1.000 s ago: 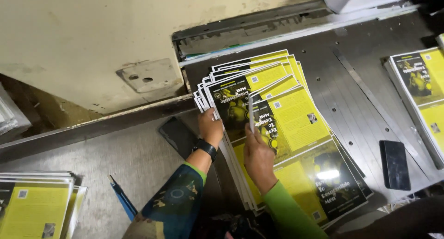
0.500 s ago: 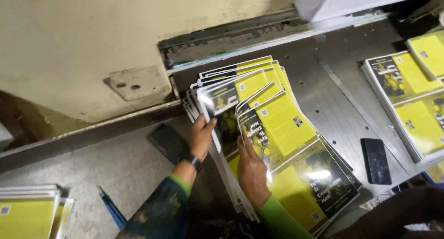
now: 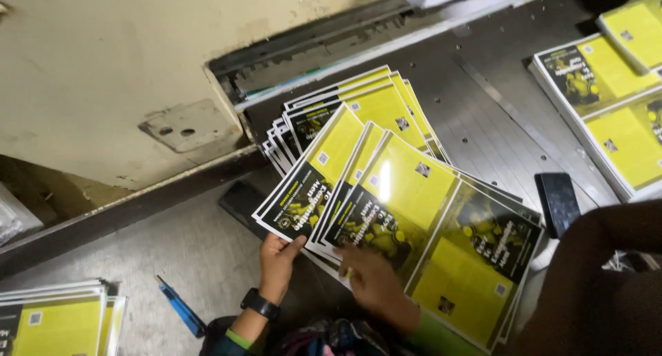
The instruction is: Manually trimming the edges of printed book covers using a hand-held blade on a production table.
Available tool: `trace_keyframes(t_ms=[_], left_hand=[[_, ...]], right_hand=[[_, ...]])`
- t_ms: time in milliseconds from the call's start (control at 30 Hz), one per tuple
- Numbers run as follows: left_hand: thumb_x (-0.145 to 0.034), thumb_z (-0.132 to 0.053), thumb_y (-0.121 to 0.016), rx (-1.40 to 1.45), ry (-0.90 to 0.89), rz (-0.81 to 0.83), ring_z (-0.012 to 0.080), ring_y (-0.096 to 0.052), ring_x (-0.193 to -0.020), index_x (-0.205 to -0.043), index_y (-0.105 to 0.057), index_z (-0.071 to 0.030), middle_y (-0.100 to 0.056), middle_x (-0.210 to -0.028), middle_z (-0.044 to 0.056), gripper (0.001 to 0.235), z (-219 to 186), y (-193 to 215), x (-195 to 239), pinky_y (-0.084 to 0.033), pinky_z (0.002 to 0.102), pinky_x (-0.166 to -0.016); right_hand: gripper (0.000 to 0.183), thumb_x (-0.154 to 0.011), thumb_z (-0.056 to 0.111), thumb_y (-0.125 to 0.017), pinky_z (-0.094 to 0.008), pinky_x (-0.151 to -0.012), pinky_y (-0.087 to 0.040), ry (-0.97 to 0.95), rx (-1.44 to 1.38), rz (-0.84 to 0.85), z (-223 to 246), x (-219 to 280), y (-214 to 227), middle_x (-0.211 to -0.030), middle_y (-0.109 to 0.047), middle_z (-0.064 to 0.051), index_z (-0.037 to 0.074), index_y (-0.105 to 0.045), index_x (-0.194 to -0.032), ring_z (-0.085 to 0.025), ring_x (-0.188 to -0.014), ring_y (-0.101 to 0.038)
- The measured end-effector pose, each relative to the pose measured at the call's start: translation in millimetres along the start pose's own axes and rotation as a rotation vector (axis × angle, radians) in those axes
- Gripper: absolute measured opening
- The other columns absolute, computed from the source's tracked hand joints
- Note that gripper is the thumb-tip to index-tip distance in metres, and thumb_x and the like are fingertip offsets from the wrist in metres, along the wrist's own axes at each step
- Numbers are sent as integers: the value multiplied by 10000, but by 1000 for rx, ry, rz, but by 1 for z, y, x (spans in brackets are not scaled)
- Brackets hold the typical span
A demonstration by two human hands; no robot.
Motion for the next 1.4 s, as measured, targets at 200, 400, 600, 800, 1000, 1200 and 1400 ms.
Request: trace_keyframes(t_ms=[200, 400, 600, 800, 1000, 1200, 1400], left_hand=[[-799, 58, -704, -44, 50, -37, 136, -580, -722, -1102, -637, -51, -678, -827, 60, 329, -8, -2, 18, -499, 280, -666], [-785, 84, -665, -36, 86, -30, 195, -639, -960, -1266, -585, -29, -697, -1122, 128, 501, -32, -16, 28, -517, 316, -878], [-740, 76, -706, 12, 75, -29, 229, -658, -961, -1241, -595, 7, -708, -1102, 167, 517, -12, -4, 24, -502, 330, -909], [-740, 97, -690, 27, 140, -38, 258, -650, -1018, -1243, -590, 5, -701, -1123, 173, 521, -20, -9, 28, -494, 355, -947], [-773, 163, -624, 24, 223, -73, 297, -633, -1049, -1307, -546, -18, -672, -1166, 186, 570, -24, -12, 30, -508, 381, -921], [-758, 132, -654, 72, 223, -59, 289, -635, -1057, -1284, -557, -15, -679, -1158, 181, 555, -23, -10, 27, -501, 388, -933], [-783, 127, -634, 78, 243, -74, 303, -668, -979, -1135, -616, 9, -716, -1057, 184, 372, -20, -8, 26, -516, 412, -910]], right_hand=[[499, -999, -5, -498, -302, -528, -596, 331, 256, -321, 23, -83, 49, -650, -442, 1, 77, -351, -1468, -158, -493, -435], [497, -1034, 297, -312, -402, -492, -443, -206, 279, 28, 28, -132, 64, -695, -487, -69, 254, -265, -1527, -198, -491, -435], [511, -1017, 144, -380, -267, -429, -450, -264, 221, -10, 22, -154, 83, -710, -516, -46, 194, -311, -1520, -123, -460, -410], [489, -1027, 81, -295, -225, -379, -338, -223, 269, -146, -7, -179, 94, -606, -410, -18, 144, -334, -1511, -91, -435, -310], [451, -1012, 84, -386, -247, -376, -350, -36, 361, -338, -35, -188, 98, -572, -426, -3, 71, -398, -1462, -116, -419, -384], [528, -932, -3, -458, -363, -829, -618, -400, -23, -392, 8, -137, 108, -1270, -598, -173, 126, -405, -1441, -229, -937, -672], [799, -820, 408, -724, -627, -1046, -321, 96, 200, -300, 37, -46, 58, -1448, -390, -243, 126, -356, -1471, -406, -1297, -411]])
Point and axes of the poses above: each hand's wrist, its own x-axis away from the middle knuckle, its own y-axis out of the back of the hand, z = x × y, the point moved 6 cm from there along -x, towards the middle knuckle
